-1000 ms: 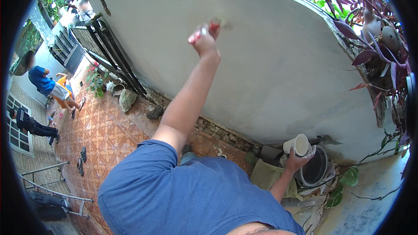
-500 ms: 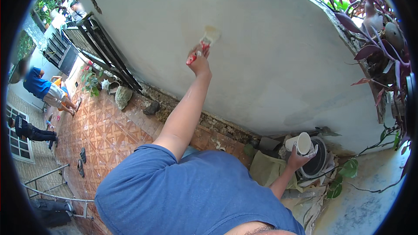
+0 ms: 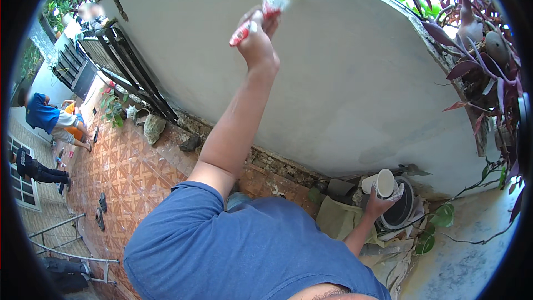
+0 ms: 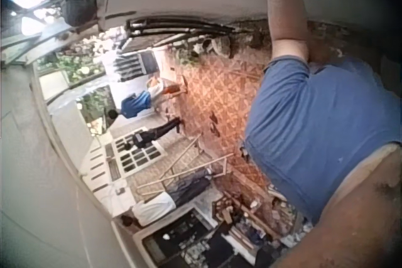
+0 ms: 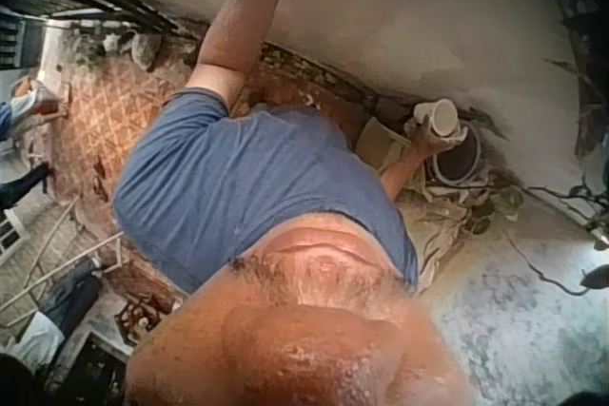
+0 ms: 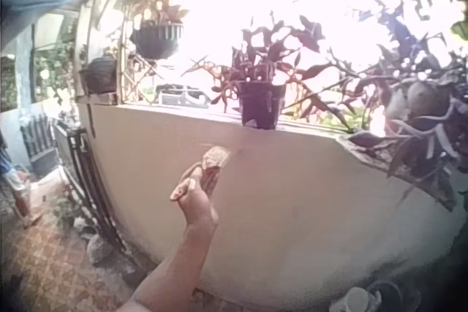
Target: The person paints a white exterior wall using a small paint brush and a plastic cup of white paint.
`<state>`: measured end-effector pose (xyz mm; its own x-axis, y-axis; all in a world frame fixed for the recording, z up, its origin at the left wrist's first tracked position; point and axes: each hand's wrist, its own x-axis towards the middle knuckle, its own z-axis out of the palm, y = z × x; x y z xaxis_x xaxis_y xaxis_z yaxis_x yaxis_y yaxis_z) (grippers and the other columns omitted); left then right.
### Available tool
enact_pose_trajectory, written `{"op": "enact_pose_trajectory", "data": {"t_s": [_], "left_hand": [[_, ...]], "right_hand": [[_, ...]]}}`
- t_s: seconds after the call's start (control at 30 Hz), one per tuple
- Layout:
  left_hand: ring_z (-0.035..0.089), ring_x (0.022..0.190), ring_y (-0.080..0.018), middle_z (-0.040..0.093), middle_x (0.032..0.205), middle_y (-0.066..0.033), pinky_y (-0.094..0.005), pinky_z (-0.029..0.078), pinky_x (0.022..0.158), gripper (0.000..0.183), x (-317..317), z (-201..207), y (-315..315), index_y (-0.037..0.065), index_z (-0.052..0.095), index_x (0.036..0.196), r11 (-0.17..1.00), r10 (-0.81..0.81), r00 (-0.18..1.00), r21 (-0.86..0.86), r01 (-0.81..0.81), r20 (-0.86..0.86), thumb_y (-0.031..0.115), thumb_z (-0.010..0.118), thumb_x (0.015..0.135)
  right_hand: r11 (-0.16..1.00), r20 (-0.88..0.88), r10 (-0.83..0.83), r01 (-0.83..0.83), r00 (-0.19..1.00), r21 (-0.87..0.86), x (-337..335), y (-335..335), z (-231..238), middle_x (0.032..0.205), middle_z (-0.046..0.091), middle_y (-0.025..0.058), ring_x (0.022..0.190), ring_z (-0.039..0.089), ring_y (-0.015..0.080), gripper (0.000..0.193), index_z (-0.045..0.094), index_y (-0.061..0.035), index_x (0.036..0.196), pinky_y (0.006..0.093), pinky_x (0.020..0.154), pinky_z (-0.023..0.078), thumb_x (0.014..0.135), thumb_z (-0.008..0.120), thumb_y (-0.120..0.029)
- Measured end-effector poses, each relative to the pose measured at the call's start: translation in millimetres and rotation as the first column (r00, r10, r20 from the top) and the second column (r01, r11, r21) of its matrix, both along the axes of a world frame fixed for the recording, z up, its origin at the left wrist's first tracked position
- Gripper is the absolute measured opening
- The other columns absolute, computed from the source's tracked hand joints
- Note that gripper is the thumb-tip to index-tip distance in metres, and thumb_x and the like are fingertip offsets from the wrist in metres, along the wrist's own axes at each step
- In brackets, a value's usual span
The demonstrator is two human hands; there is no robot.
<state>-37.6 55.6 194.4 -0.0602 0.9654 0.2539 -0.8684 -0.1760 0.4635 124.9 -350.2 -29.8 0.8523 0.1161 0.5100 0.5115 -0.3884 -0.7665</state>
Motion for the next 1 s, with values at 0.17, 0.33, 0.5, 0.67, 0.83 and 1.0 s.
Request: {"op": "enact_pose_trajectory", "data": {"t_s": [0.17,0.33,0.5,0.67,0.83,1.0], "left_hand": [[0.064,0.092,-0.0296,0.061,0.098,-0.0166,-0.0359,0.054,0.085,0.015,4.2,-10.8,2.9,-0.004,0.051,0.102,0.999,0.030,0.998,-0.043,-0.033,-0.060,0.004,0.047,0.090],[0.063,0.081,-0.0187,0.063,0.089,-0.0095,-0.0292,0.054,0.069,0.014,14.7,-181.9,13.3,0.001,0.057,0.102,0.925,0.066,0.971,-0.351,-0.146,-0.230,0.008,0.055,0.089],[0.061,0.075,-0.0179,0.061,0.082,-0.0099,-0.0282,0.053,0.063,0.004,-0.3,-221.3,29.5,0.001,0.053,0.088,0.850,0.083,0.979,-0.500,-0.168,-0.188,0.001,0.050,0.087],[0.061,0.071,-0.0193,0.060,0.081,-0.0107,-0.0307,0.056,0.066,0.003,-1.8,-67.6,48.6,0.000,0.051,0.085,0.924,0.097,0.984,-0.354,-0.146,-0.152,-0.002,0.049,0.084],[0.064,0.078,-0.0249,0.060,0.093,-0.0139,-0.0341,0.057,0.077,0.013,-26.8,44.3,26.1,-0.005,0.054,0.097,0.989,0.143,0.989,0.033,-0.145,0.048,0.001,0.051,0.086],[0.063,0.085,-0.0197,0.060,0.096,-0.0103,-0.0326,0.054,0.079,0.015,-21.7,34.2,21.4,-0.005,0.058,0.098,0.925,0.340,0.931,0.228,-0.305,-0.135,0.006,0.056,0.087]], "right_hand": [[1.000,0.031,0.014,-0.014,0.999,0.008,-1.4,-4.8,0.5,0.128,0.044,0.0182,0.119,0.045,0.0303,0.088,0.030,0.0010,0.136,0.0404,0.103,0.032,0.061,0.077,-0.003],[1.000,0.047,-0.023,0.023,0.999,0.015,0.6,-12.1,-11.6,0.125,0.046,0.0189,0.116,0.047,0.0324,0.089,0.031,0.0028,0.135,0.0428,0.101,0.035,0.059,0.077,-0.006],[0.998,0.052,-0.055,0.056,0.997,-0.019,-6.1,-19.0,-7.5,0.127,0.045,0.0187,0.118,0.046,0.0333,0.089,0.032,0.0016,0.135,0.0439,0.101,0.034,0.059,0.078,-0.006],[0.998,0.044,-0.062,0.062,0.997,0.003,-7.7,-15.4,-6.9,0.126,0.046,0.0184,0.118,0.046,0.0323,0.088,0.031,0.0007,0.135,0.0427,0.101,0.034,0.060,0.076,-0.004],[0.998,0.046,-0.055,0.055,0.997,-0.004,-7.6,-5.9,-1.8,0.126,0.046,0.0186,0.118,0.046,0.0309,0.087,0.030,0.0001,0.136,0.0410,0.102,0.034,0.061,0.075,-0.002],[0.999,0.053,-0.039,0.039,0.998,0.011,-6.8,0.5,2.1,0.126,0.046,0.0189,0.118,0.046,0.0306,0.088,0.030,0.0005,0.136,0.0408,0.102,0.034,0.061,0.076,-0.003]]}}
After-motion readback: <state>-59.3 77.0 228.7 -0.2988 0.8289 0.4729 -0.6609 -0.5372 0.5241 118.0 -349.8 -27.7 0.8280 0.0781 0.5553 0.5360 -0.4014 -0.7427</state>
